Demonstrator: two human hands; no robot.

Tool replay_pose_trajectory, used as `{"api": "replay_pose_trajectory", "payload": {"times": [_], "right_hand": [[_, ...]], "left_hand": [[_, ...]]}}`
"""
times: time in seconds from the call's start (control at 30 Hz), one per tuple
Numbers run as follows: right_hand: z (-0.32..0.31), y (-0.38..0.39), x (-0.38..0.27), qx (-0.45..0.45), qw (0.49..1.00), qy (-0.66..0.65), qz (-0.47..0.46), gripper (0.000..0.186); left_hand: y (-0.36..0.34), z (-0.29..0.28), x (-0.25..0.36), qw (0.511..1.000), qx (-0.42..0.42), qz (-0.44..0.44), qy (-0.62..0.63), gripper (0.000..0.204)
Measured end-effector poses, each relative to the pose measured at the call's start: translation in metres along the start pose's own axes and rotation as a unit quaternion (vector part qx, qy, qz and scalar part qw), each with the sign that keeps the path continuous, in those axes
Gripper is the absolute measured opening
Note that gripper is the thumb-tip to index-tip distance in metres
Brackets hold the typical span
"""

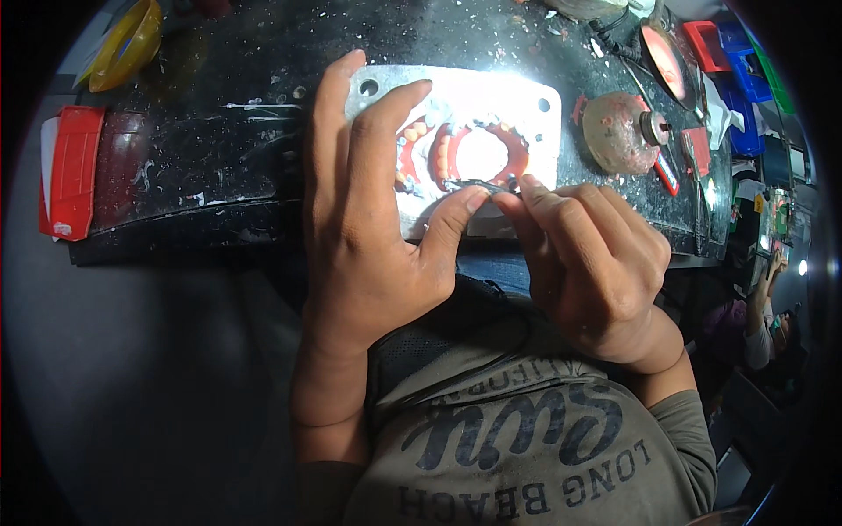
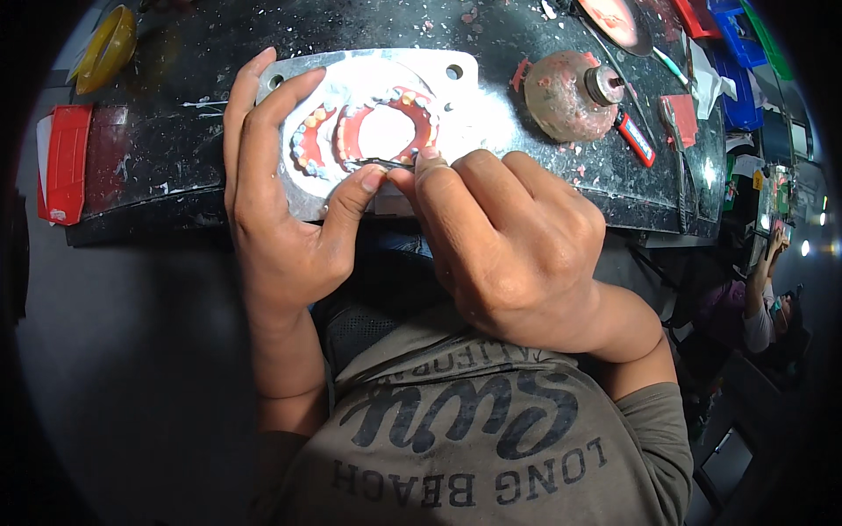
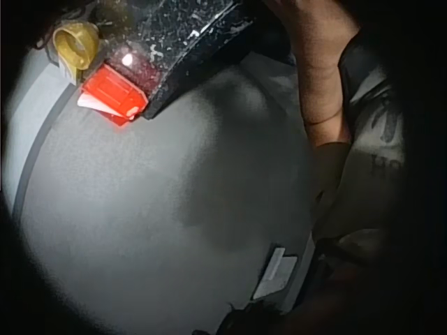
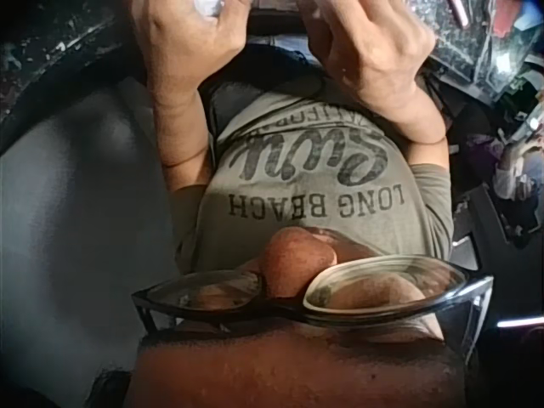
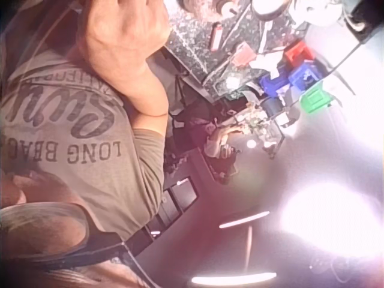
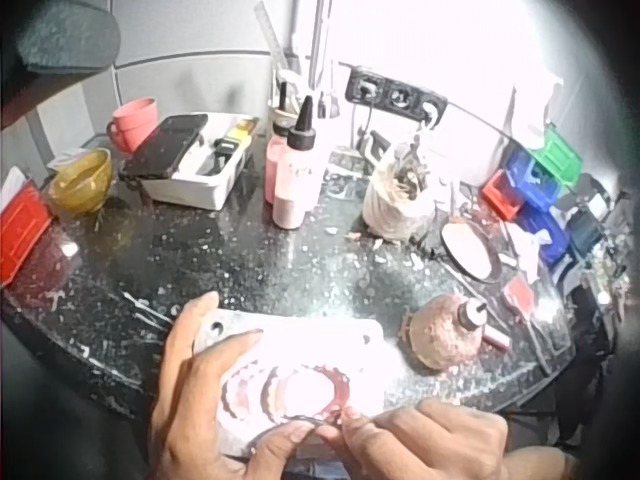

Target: The person uses a tool to scrape and remove material from the surface of a dental model held in a metal base, turning the model and repeating the scraping action across different sections of the prosthesis.

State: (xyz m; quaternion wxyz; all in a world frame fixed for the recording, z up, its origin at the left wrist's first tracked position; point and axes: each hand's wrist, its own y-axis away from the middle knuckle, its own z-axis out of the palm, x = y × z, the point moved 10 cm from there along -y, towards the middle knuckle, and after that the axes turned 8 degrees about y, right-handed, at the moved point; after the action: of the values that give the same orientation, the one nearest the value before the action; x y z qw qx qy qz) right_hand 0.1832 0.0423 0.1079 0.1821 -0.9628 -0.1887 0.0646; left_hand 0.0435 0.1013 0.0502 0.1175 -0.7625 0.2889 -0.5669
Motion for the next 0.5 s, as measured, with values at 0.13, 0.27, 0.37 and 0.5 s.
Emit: {"api": "replay_pose_trajectory", "payload": {"times": [0.13,0.27,0.37,0.5], "right_hand": [[-0.0004,-0.0008,0.0033,-0.006,1.0,-0.02,0.0,0.022],[-0.0008,-0.0036,0.0025,-0.031,0.999,-0.024,-0.004,0.021],[0.0003,-0.0011,0.0016,-0.036,0.999,-0.016,0.005,0.021],[-0.0003,0.0048,0.0016,0.063,0.998,-0.002,0.008,0.016]], "left_hand": [[0.0008,-0.0004,-0.0018,1.0,0.002,-0.006,0.013,0.067],[0.0002,-0.0014,0.0,1.0,-0.005,0.0,0.0,0.067],[0.0018,0.0005,-0.002,1.0,-0.006,-0.005,0.008,0.067],[0.0044,0.0013,-0.0018,1.0,0.004,-0.017,0.014,0.067]]}}
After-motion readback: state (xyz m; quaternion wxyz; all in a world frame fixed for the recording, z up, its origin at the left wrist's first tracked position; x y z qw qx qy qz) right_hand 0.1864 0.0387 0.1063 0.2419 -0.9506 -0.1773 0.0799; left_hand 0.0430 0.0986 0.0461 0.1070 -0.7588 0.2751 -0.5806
